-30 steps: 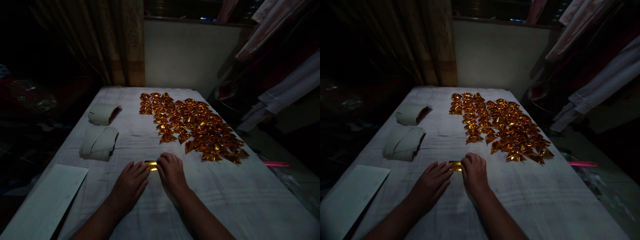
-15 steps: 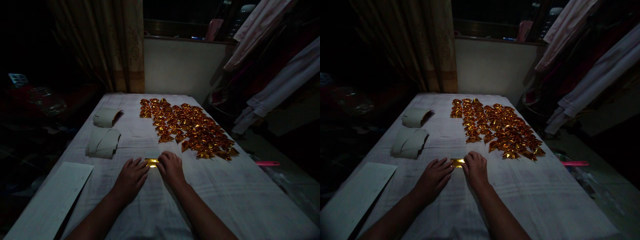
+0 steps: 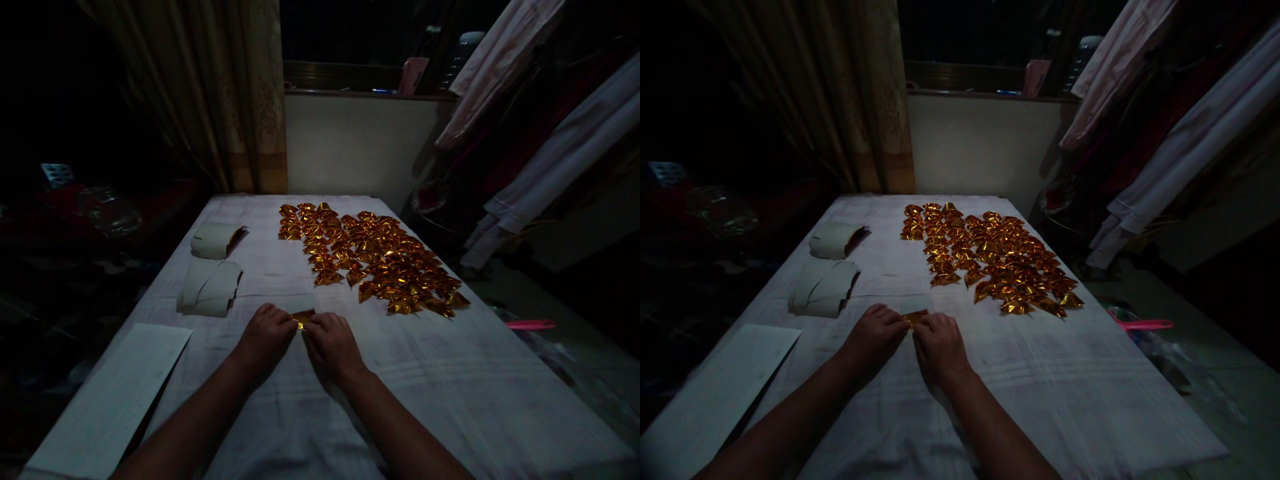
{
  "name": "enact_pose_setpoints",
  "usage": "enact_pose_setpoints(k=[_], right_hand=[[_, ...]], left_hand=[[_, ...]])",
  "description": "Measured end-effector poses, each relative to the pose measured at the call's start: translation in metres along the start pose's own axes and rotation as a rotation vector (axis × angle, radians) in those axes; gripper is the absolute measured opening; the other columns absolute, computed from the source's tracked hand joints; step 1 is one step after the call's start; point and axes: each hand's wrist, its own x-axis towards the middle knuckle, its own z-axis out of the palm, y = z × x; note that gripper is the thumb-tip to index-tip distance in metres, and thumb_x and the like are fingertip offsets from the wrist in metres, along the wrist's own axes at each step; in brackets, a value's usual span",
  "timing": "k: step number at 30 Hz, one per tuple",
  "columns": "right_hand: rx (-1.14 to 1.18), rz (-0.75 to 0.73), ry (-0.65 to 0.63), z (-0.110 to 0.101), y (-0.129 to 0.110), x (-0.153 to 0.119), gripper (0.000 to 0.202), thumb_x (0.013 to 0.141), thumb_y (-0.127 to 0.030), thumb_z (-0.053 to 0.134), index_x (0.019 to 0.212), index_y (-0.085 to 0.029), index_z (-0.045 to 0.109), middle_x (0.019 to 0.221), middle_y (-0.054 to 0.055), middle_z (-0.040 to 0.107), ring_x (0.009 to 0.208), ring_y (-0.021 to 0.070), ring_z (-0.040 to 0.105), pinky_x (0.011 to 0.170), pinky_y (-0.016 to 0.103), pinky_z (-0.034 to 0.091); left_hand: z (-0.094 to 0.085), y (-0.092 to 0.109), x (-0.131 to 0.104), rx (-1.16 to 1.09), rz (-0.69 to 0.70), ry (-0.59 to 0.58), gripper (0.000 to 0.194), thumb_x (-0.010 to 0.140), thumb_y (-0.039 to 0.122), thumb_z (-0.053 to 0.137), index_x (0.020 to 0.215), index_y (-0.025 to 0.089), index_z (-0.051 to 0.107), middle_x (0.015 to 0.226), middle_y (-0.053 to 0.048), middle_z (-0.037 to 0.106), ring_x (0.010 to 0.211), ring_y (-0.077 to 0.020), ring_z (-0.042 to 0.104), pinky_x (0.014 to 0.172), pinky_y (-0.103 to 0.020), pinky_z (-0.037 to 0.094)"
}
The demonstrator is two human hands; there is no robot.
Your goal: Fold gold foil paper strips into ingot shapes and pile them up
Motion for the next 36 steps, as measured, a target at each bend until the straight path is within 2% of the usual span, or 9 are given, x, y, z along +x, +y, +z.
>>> enact_pose_setpoints(k=[4,7,10,13,18,22,29,36], right_hand=[[0.018,0.057,-0.061,0.000,-0.003,0.000,0.024,0.087,-0.016,0.064,0.111,-0.021,0.068,0.111,0.008,0.069,0.102,0.0228,0.057,0.087,0.036,0.041],[0.019,0.098,-0.078,0.000,0.001,0.004,0.020,0.087,-0.019,0.067,0.106,-0.024,0.071,0.108,0.006,0.070,0.100,0.0229,0.059,0.086,0.036,0.042],[0.018,0.152,-0.078,0.001,0.005,0.008,0.010,0.088,-0.022,0.069,0.095,-0.027,0.074,0.101,0.004,0.071,0.096,0.0217,0.060,0.082,0.035,0.042],[0.036,0.195,-0.063,0.004,0.007,0.010,0.007,0.089,-0.023,0.070,0.091,-0.028,0.075,0.097,0.002,0.071,0.095,0.0203,0.061,0.082,0.034,0.040],[0.025,0.257,-0.068,0.006,0.005,0.014,0.009,0.089,-0.021,0.067,0.089,-0.027,0.073,0.092,0.001,0.069,0.093,0.0195,0.059,0.080,0.034,0.038],[0.018,0.315,-0.084,0.005,0.001,0.019,0.007,0.090,-0.026,0.067,0.084,-0.025,0.071,0.089,0.001,0.067,0.090,0.0195,0.058,0.078,0.034,0.036],[-0.036,0.371,-0.092,0.009,-0.002,0.022,0.011,0.091,-0.028,0.066,0.082,-0.023,0.067,0.089,0.003,0.066,0.089,0.0207,0.057,0.078,0.034,0.033],[-0.050,0.379,-0.090,0.012,-0.002,0.022,0.012,0.091,-0.030,0.067,0.082,-0.023,0.064,0.089,0.003,0.065,0.089,0.0218,0.056,0.078,0.035,0.034]], left_hand=[[0.006,0.007,0.003,0.005,-0.011,0.026,0.017,0.096,0.017,0.053,0.087,0.019,0.067,0.072,-0.003,0.065,0.071,-0.0186,0.060,0.078,-0.037,0.043],[0.011,0.014,0.005,-0.024,-0.057,0.052,0.018,0.098,0.021,0.051,0.088,0.019,0.066,0.070,-0.002,0.066,0.069,-0.0185,0.060,0.074,-0.036,0.043],[0.013,0.018,0.002,-0.096,-0.135,0.056,0.017,0.099,0.029,0.052,0.096,0.020,0.066,0.077,-0.003,0.069,0.073,-0.0197,0.062,0.075,-0.036,0.044],[0.010,0.018,-0.002,-0.204,-0.215,0.020,0.013,0.096,0.029,0.057,0.101,0.022,0.066,0.090,-0.003,0.071,0.085,-0.0204,0.063,0.081,-0.037,0.045],[0.007,0.017,-0.002,-0.214,-0.332,0.006,0.009,0.092,0.025,0.060,0.088,0.022,0.067,0.091,-0.003,0.069,0.091,-0.0221,0.061,0.085,-0.039,0.044],[0.009,0.019,0.003,-0.222,-0.414,0.004,0.009,0.090,0.025,0.062,0.082,0.022,0.066,0.089,-0.003,0.067,0.092,-0.0235,0.059,0.084,-0.040,0.043],[0.012,0.020,0.006,-0.205,-0.468,0.026,0.019,0.093,0.031,0.058,0.078,0.021,0.060,0.086,-0.004,0.064,0.089,-0.0235,0.056,0.081,-0.040,0.043],[0.016,0.023,0.007,-0.166,-0.494,0.059,0.019,0.094,0.031,0.056,0.076,0.022,0.055,0.086,-0.004,0.061,0.089,-0.0243,0.055,0.082,-0.042,0.044]])
